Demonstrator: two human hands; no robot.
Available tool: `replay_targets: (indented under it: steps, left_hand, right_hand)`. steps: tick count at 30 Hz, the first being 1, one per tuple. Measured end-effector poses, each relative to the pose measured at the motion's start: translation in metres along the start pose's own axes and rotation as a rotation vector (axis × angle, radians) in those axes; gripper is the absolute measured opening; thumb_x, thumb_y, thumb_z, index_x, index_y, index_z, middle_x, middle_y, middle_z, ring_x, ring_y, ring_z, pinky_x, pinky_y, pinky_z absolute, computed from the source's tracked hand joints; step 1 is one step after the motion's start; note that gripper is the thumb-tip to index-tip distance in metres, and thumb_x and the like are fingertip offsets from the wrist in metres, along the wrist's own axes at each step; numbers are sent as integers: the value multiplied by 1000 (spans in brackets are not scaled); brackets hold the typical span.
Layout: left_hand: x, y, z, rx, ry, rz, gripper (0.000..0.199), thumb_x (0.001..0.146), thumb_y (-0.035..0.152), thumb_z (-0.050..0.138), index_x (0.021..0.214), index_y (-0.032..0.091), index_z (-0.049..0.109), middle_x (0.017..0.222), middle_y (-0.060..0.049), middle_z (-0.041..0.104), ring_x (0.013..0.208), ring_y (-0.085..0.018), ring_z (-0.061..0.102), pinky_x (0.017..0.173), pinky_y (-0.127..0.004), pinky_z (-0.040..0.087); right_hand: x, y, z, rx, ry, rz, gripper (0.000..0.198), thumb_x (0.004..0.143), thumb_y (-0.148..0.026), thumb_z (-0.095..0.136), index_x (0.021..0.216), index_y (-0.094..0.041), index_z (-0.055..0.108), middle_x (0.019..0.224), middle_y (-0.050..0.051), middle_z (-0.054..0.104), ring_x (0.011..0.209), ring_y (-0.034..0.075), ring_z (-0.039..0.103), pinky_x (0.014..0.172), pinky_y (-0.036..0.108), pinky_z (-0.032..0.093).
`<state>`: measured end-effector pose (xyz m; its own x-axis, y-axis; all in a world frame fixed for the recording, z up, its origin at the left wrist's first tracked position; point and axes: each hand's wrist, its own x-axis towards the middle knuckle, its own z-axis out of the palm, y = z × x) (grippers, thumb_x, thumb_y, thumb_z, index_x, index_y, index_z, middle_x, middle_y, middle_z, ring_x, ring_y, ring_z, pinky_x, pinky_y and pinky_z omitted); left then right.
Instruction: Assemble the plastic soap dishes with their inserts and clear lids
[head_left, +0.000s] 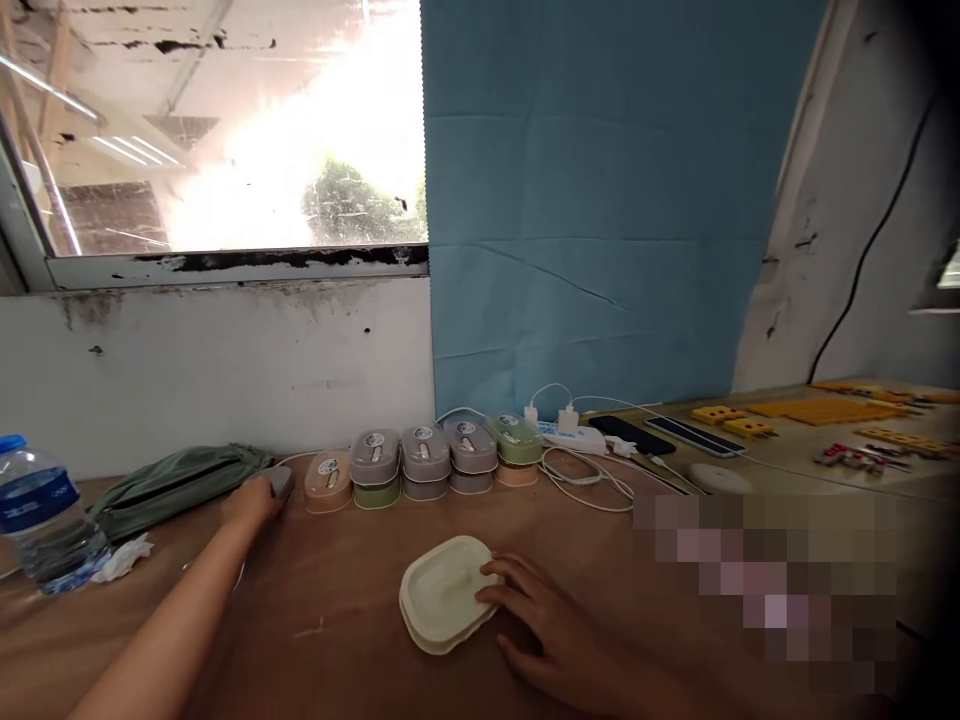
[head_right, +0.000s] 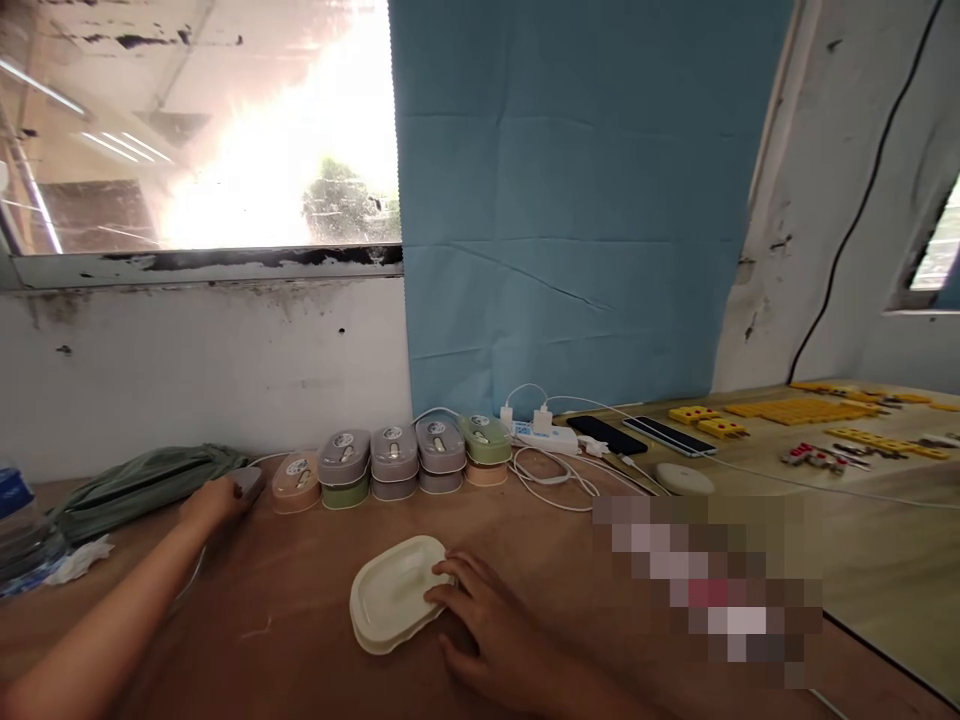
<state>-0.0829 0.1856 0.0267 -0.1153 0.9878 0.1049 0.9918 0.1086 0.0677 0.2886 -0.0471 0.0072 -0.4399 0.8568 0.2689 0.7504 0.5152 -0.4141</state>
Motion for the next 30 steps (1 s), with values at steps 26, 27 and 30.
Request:
replay_targets:
  steps: [26, 27, 30]
  left_hand:
    - [-244, 54, -53, -184, 117, 668, 26, 84, 21, 34, 95, 20, 57, 90, -6, 58, 78, -17, 57, 69, -27, 44]
    - [-250, 55, -50, -214, 67, 673, 24, 83, 21, 36, 93, 21, 57, 92, -5, 58, 79, -17, 57, 70, -26, 44]
    - [-256, 63, -41, -294, -48, 707, 21, 78, 20, 45, 93, 24, 58, 97, -3, 57, 83, -17, 57, 72, -26, 44]
  right_hand:
    - [3, 26, 10, 234, 272, 112, 21, 80, -39, 45, 87, -21, 53, 109, 7, 45, 106, 24, 45, 92, 40, 38]
    - [4, 29, 10, 253, 315, 129, 23, 81, -41, 43, 88, -21, 53, 108, 7, 45, 106, 25, 45, 91, 41, 38]
    - [5, 33, 11, 334, 437, 156, 27, 81, -45, 41, 89, -21, 51, 109, 7, 43, 107, 25, 44, 89, 41, 41]
